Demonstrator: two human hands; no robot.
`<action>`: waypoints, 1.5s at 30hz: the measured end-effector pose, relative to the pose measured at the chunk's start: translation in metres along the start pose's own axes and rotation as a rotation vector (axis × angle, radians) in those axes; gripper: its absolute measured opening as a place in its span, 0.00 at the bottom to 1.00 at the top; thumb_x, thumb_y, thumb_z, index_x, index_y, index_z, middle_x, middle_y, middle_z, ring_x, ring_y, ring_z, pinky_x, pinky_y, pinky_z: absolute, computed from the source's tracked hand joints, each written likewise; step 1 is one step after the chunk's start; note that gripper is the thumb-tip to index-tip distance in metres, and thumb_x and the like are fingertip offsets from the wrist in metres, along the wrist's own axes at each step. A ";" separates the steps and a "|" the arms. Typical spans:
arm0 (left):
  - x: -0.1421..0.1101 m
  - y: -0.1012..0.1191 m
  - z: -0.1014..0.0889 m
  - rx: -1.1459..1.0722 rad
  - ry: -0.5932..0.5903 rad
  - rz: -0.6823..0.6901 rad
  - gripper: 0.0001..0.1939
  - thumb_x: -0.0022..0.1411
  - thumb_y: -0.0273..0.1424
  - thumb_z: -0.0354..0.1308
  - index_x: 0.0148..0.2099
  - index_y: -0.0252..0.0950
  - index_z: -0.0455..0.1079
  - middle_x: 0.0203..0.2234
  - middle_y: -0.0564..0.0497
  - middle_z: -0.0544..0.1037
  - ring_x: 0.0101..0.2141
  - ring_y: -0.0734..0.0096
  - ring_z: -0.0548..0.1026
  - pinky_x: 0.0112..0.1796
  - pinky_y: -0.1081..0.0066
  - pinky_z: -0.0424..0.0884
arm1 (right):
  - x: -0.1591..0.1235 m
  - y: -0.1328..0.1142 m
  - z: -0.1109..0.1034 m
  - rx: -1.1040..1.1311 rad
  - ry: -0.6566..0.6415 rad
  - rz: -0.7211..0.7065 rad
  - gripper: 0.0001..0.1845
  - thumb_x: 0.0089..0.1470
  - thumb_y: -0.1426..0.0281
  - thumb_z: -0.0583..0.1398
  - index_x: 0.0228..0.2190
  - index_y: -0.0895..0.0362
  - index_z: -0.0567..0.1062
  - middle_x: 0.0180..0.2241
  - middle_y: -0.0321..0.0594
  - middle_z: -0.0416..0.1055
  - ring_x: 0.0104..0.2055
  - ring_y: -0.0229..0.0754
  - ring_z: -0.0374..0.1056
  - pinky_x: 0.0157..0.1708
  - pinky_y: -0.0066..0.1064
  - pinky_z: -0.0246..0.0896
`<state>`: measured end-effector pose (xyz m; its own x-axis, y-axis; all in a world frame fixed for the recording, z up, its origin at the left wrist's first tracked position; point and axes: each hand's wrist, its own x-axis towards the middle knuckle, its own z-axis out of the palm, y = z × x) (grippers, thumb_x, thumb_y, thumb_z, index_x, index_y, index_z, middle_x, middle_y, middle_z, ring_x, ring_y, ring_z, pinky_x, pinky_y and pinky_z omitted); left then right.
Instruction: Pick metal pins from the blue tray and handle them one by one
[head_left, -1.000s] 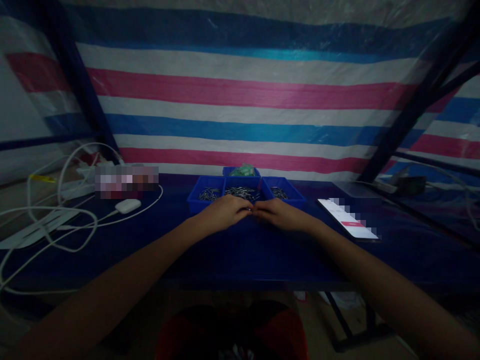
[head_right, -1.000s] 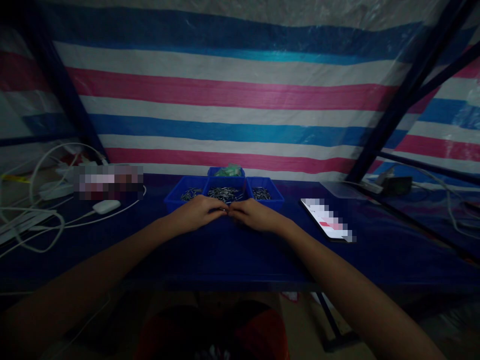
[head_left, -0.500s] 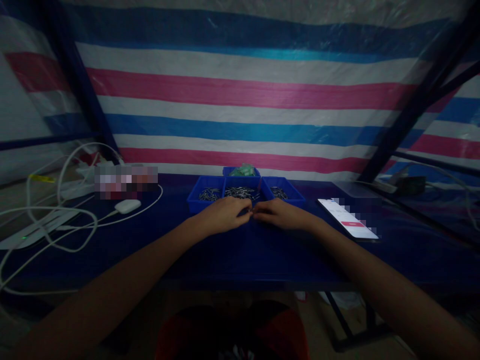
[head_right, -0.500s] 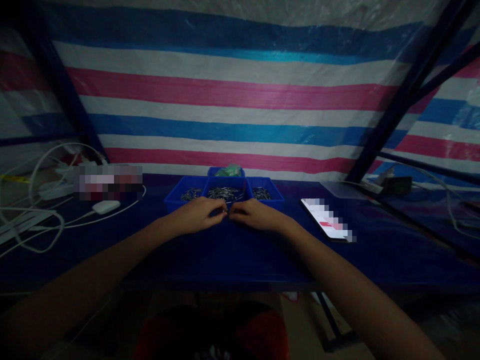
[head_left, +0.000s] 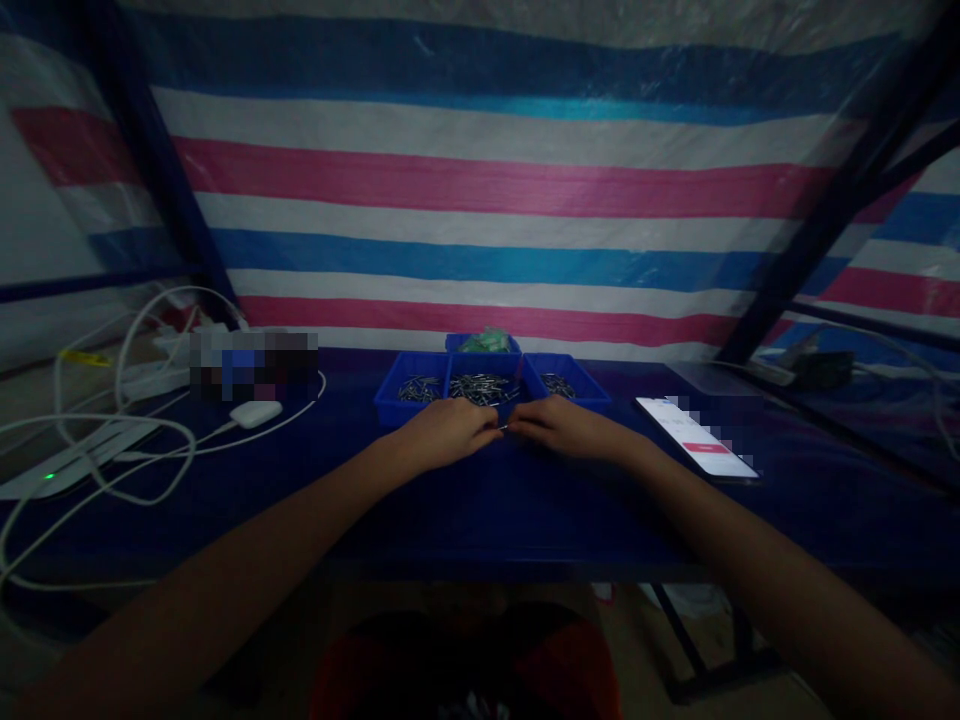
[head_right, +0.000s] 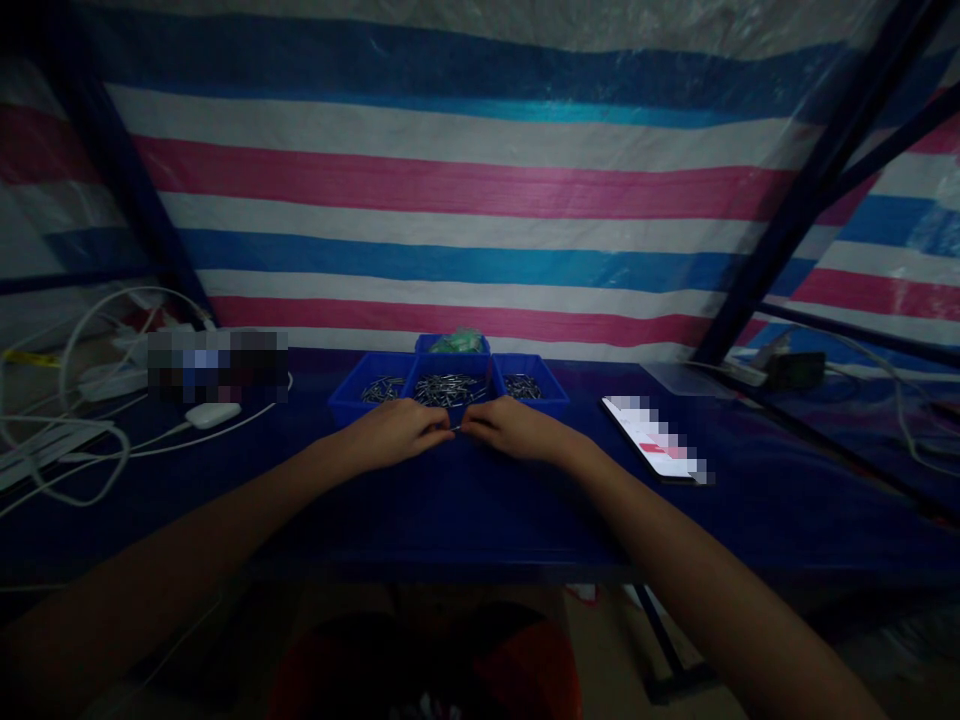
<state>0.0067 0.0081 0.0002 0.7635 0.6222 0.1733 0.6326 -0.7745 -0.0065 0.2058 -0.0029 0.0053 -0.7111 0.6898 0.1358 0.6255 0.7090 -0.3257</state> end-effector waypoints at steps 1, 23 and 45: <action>0.000 -0.001 0.000 0.001 -0.006 -0.003 0.15 0.61 0.38 0.42 0.39 0.36 0.66 0.25 0.49 0.72 0.26 0.70 0.69 0.25 0.72 0.59 | 0.000 0.002 -0.001 -0.028 0.009 0.007 0.11 0.55 0.69 0.49 0.30 0.59 0.69 0.23 0.36 0.66 0.23 0.33 0.60 0.25 0.25 0.51; -0.002 0.000 -0.002 0.023 -0.020 -0.002 0.12 0.60 0.32 0.42 0.38 0.37 0.65 0.27 0.48 0.73 0.27 0.69 0.70 0.26 0.71 0.59 | -0.002 0.006 -0.001 -0.139 -0.005 0.038 0.11 0.55 0.71 0.49 0.31 0.58 0.70 0.26 0.38 0.69 0.25 0.35 0.62 0.26 0.27 0.52; -0.003 0.000 -0.003 0.004 -0.016 -0.013 0.12 0.59 0.33 0.42 0.38 0.38 0.66 0.27 0.49 0.72 0.26 0.69 0.69 0.25 0.71 0.57 | -0.002 0.006 -0.002 -0.188 0.020 0.057 0.11 0.54 0.69 0.50 0.32 0.58 0.71 0.27 0.39 0.71 0.27 0.36 0.64 0.28 0.28 0.53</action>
<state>0.0042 0.0064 0.0025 0.7573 0.6339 0.1573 0.6428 -0.7660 -0.0083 0.2117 0.0000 0.0050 -0.6672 0.7313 0.1416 0.7151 0.6820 -0.1534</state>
